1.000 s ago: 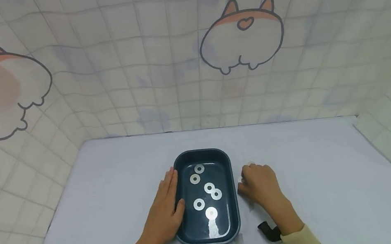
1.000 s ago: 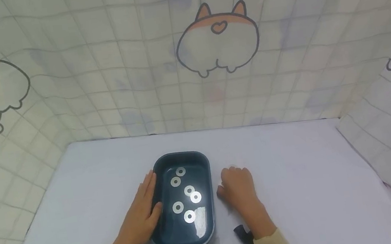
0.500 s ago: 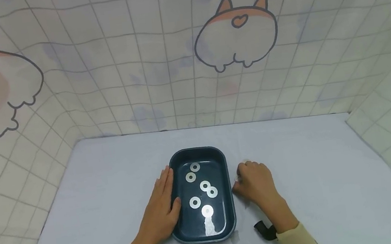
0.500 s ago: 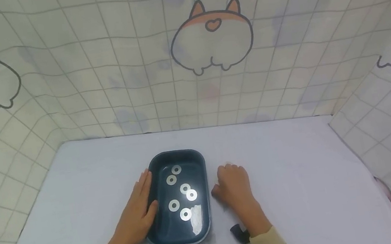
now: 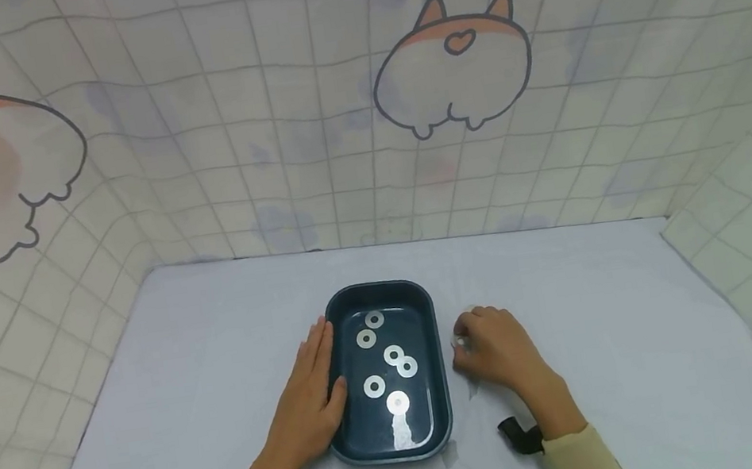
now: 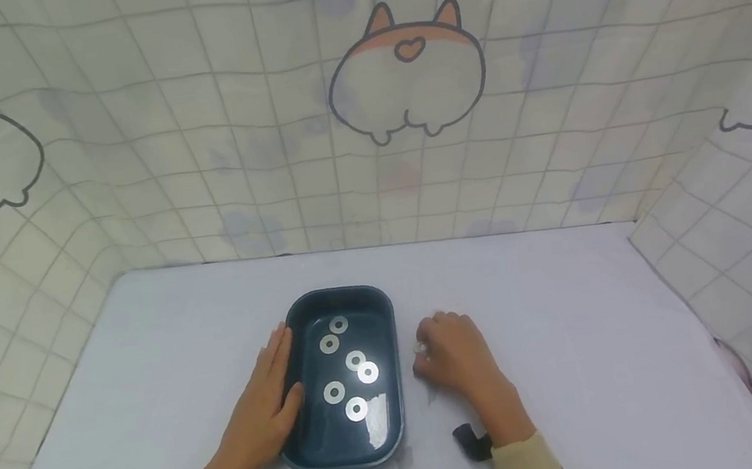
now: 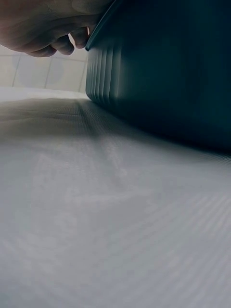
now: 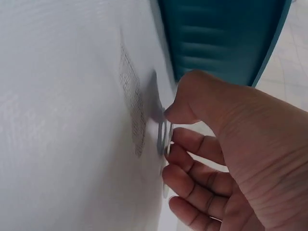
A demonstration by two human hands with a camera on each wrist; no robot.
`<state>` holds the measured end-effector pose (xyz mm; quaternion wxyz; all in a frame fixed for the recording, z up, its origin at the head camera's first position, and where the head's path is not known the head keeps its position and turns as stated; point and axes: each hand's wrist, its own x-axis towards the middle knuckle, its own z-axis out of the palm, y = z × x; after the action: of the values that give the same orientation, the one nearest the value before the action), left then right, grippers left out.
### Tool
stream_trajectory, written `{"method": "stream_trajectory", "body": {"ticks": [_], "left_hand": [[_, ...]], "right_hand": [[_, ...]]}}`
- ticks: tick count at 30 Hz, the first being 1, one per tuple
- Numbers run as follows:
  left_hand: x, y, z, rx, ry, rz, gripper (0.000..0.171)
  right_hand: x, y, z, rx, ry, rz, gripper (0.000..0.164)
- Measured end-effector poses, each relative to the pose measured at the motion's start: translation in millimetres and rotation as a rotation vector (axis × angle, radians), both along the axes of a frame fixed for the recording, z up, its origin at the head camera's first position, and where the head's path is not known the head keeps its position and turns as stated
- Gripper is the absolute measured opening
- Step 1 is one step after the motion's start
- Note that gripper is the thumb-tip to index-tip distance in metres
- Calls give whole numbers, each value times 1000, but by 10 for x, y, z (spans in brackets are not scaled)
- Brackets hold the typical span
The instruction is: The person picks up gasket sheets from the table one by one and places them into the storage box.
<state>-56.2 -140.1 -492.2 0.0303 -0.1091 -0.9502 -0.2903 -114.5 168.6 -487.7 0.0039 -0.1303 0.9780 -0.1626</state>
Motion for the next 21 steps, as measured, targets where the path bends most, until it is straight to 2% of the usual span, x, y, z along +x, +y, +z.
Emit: {"method": "stream_trajectory", "body": {"ticks": [12, 21], "left_hand": [[0, 26, 17, 3, -12, 5, 83], [0, 25, 24, -5, -11, 7, 83]], "right_hand": [[21, 131, 180, -80, 46, 15, 21], [48, 159, 237, -104, 103, 19, 22]]}}
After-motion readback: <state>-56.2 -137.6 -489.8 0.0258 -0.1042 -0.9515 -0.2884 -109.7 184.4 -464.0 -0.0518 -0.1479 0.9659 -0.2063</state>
